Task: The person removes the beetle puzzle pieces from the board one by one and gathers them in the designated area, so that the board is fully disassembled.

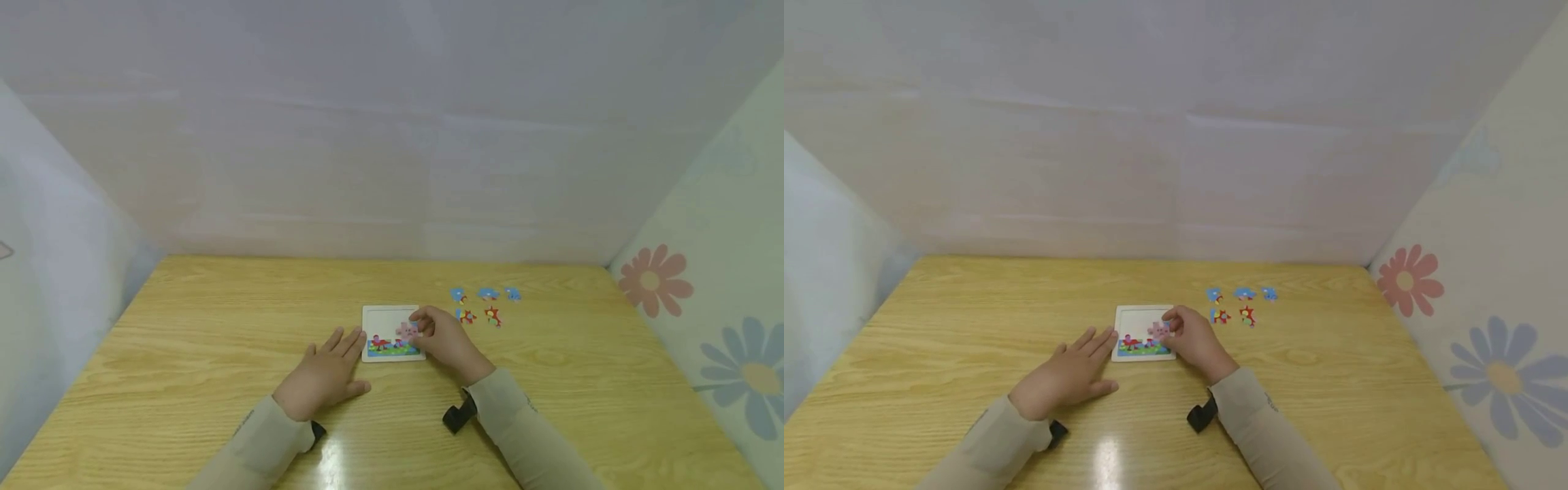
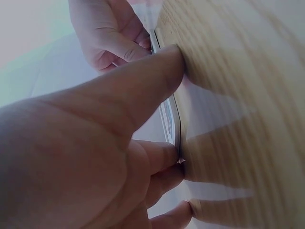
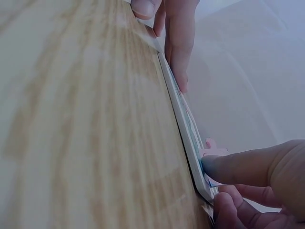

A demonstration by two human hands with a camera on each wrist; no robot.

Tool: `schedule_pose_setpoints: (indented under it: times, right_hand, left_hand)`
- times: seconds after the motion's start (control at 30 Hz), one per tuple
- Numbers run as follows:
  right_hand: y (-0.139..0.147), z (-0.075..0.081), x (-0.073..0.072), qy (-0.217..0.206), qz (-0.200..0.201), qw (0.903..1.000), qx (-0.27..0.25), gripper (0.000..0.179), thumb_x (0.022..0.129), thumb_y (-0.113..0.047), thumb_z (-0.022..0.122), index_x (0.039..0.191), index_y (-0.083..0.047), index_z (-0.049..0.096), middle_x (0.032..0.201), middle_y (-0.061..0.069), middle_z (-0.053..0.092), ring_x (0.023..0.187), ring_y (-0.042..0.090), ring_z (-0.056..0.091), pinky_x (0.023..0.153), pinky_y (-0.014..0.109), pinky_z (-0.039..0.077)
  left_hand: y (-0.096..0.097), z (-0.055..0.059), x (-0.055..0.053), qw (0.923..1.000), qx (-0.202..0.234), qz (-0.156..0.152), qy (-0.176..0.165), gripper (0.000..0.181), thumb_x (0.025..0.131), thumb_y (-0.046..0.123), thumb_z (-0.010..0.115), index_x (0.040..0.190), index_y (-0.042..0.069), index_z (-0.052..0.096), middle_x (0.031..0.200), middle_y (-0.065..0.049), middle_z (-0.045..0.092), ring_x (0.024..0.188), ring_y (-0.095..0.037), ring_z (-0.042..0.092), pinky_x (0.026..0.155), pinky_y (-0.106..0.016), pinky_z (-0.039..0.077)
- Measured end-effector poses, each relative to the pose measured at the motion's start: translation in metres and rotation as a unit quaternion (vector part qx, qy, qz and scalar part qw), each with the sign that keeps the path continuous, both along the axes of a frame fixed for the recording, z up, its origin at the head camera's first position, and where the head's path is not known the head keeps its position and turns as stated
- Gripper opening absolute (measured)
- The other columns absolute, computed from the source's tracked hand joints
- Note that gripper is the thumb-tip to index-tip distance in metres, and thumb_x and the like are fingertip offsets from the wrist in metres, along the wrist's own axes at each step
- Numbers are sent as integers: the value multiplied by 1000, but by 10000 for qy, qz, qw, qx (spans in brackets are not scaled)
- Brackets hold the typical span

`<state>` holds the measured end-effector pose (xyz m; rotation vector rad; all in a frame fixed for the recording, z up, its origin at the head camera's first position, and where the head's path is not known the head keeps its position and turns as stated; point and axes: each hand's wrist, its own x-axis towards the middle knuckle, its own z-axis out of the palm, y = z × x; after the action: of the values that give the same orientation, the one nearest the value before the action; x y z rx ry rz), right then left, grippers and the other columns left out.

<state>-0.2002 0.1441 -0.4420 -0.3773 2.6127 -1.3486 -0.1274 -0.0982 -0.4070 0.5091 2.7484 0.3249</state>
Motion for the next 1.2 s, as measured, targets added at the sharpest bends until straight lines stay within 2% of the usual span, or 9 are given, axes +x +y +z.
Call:
schedule_pose_setpoints:
  times: [0.3,0.87,1.0,1.1,1.2]
  right_hand:
    - [1,-3,0,176,-164,9996,-155,7,96,-5,68,103,-6,72,94,3,67,84,15,60,76,32,53]
    - [-4,3,2,173,-271,9993,-213,9,95,-2,67,101,-5,73,92,2,66,85,15,59,78,34,54]
    - [-3,1,1,186,-249,9993,-208,8,96,-2,67,101,-5,73,91,2,66,84,14,59,76,32,53]
    - [-3,1,0,194,-236,9993,-216,9,96,-3,67,101,-5,73,92,2,67,84,14,60,78,32,54]
    - [-2,1,1,186,-226,9994,-206,9,96,-3,66,102,-5,72,93,2,67,85,15,60,79,34,54]
  left_hand:
    - [0,2,1,10000,15,4,-34,85,97,47,66,160,4,29,167,-11,24,153,-40,18,113,-73,21]
    - [-2,2,1,9999,-22,-83,95,86,97,50,64,160,4,28,167,-10,24,152,-39,19,112,-73,23]
    - [-3,6,3,9998,-64,-121,137,87,96,48,66,160,4,26,167,-11,22,153,-37,18,113,-71,23]
    - [1,10,5,9994,-37,-233,235,88,94,47,69,160,6,28,167,-10,23,153,-35,20,115,-69,23]
    - [8,11,8,9983,0,-488,328,87,93,49,69,160,8,31,167,-7,25,153,-33,23,115,-67,25]
